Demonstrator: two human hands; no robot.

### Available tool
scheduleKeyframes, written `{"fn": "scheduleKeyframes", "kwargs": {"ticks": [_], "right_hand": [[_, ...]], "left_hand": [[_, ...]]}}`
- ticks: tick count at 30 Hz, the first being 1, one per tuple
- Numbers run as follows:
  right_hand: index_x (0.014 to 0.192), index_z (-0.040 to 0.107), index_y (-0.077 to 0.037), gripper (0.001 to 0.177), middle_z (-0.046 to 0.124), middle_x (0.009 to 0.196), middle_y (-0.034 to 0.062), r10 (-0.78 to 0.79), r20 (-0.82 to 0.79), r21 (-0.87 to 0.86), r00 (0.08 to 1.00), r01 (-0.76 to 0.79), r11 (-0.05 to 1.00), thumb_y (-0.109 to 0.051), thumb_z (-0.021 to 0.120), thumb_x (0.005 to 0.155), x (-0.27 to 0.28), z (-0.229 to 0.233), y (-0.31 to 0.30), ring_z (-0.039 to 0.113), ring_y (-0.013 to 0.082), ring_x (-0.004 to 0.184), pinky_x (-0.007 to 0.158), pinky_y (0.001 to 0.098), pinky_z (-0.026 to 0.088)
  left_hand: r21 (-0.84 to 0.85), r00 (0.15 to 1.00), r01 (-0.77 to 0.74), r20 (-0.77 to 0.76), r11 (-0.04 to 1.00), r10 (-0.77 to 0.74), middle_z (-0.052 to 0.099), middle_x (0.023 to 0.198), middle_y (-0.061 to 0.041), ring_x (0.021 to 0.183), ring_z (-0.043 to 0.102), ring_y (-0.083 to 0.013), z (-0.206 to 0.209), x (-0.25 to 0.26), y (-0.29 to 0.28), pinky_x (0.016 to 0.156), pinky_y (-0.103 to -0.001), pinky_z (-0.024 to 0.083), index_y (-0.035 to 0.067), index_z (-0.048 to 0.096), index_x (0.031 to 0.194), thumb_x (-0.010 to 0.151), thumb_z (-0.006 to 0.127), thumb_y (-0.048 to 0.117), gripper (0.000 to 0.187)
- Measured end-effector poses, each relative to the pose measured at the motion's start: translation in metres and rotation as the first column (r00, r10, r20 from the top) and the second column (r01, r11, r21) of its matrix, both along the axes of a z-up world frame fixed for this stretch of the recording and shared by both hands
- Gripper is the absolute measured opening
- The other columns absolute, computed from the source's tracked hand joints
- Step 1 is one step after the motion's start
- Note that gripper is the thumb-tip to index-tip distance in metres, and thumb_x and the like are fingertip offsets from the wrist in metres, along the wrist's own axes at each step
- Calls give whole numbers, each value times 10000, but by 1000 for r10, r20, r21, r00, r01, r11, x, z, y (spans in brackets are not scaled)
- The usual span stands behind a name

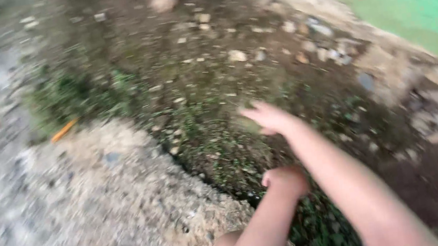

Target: Pulling small weeds and plants from a dirt patch by hand.

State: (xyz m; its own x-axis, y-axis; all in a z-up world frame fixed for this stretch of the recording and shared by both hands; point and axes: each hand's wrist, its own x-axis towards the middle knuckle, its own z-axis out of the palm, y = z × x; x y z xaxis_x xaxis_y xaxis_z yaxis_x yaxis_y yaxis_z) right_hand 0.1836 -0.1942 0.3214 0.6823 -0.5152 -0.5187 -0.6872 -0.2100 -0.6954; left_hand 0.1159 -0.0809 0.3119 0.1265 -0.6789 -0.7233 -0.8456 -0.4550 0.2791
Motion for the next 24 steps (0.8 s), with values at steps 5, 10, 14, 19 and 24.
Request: {"fn": "scheduleKeyframes", "kwargs": {"ticks": [5,10,14,19,24], "right_hand": [[1410,575,-129,725,602,1413,105,38,127,-90,991,-26,996,-603,604,862,41,39,48,546,281,1345,1072,471,484],[958,786,-137,353,764,1021,126,152,-57,-265,987,-162,951,-388,545,893,-52,-31,20,714,364,1056,858,494,586],[968,786,-144,299,751,874,76,-112,-415,-319,903,-29,947,-269,532,870,-158,-74,-47,729,269,976,869,490,568],[954,815,-10,281,784,939,209,-275,-644,-557,714,-190,809,-126,582,850,-316,-92,-135,751,387,1003,819,551,587],[1009,840,-71,334,830,1012,161,-236,-771,-535,591,-402,743,-136,522,933,-342,-11,-116,764,349,1052,852,533,592]], "left_hand": [[-5,980,199,-23,980,-199,690,1215,-125,1134,658,-395,-9,-24,-34,687,-656,554,46,675,1270,950,514,158,375],[-31,949,307,-71,951,-308,713,1117,-150,1087,681,-397,-15,-55,-47,768,-624,555,31,713,1186,952,513,167,336],[-51,944,307,-107,950,-311,737,1020,-176,1040,705,-400,-23,-63,-40,850,-592,557,17,751,1102,954,513,176,323],[-90,945,298,-110,950,-307,744,1050,-147,1063,715,-364,-41,-80,-54,803,-595,576,8,749,1104,955,485,210,364],[-118,953,238,-164,964,-256,754,1105,-203,1122,708,-382,-22,-52,-47,888,-556,571,0,752,1131,985,469,205,378]]}}
